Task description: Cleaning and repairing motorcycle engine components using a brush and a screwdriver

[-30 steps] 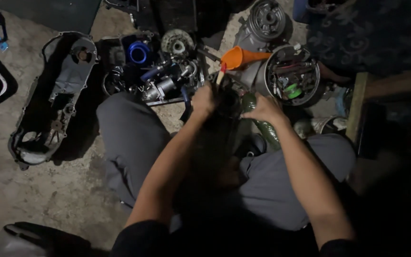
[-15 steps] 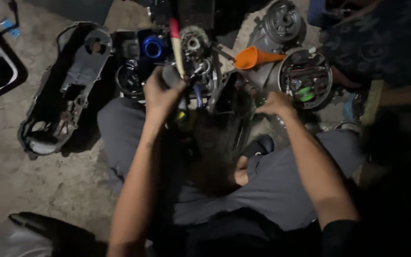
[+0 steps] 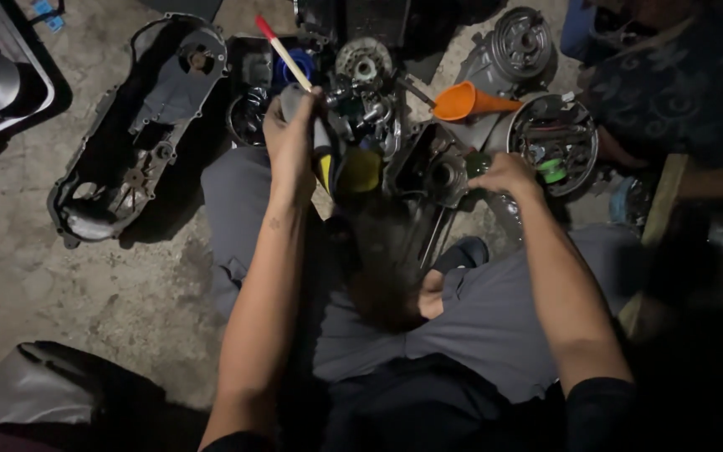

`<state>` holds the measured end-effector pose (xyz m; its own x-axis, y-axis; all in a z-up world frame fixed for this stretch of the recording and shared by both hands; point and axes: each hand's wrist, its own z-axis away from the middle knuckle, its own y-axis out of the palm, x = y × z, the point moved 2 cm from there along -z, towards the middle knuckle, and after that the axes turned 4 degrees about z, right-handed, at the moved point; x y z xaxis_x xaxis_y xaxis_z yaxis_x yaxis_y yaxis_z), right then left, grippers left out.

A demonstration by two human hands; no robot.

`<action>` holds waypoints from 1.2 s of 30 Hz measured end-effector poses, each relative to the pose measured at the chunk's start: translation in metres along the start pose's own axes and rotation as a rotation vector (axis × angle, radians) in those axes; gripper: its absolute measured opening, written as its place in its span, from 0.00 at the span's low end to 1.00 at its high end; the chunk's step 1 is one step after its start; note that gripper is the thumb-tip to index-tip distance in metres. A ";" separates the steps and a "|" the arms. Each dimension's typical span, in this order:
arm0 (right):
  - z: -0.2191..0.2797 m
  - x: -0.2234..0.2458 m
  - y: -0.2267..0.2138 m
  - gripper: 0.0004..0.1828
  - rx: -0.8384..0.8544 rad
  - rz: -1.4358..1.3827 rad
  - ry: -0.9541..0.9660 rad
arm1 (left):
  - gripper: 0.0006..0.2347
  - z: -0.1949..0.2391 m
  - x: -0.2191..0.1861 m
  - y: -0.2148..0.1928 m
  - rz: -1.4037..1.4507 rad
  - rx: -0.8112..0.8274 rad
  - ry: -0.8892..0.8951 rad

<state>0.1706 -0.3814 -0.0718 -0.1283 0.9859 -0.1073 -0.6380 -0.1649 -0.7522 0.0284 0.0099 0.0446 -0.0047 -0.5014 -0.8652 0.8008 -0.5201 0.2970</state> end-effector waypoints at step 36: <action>0.043 -0.013 -0.004 0.25 0.080 0.338 -0.094 | 0.17 0.011 -0.015 0.013 -0.007 0.128 0.054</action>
<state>0.1423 -0.3950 -0.0396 -0.4091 0.8688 -0.2789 -0.6044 -0.4869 -0.6306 0.0321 0.0028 0.0659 0.0252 -0.4616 -0.8867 0.7181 -0.6087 0.3373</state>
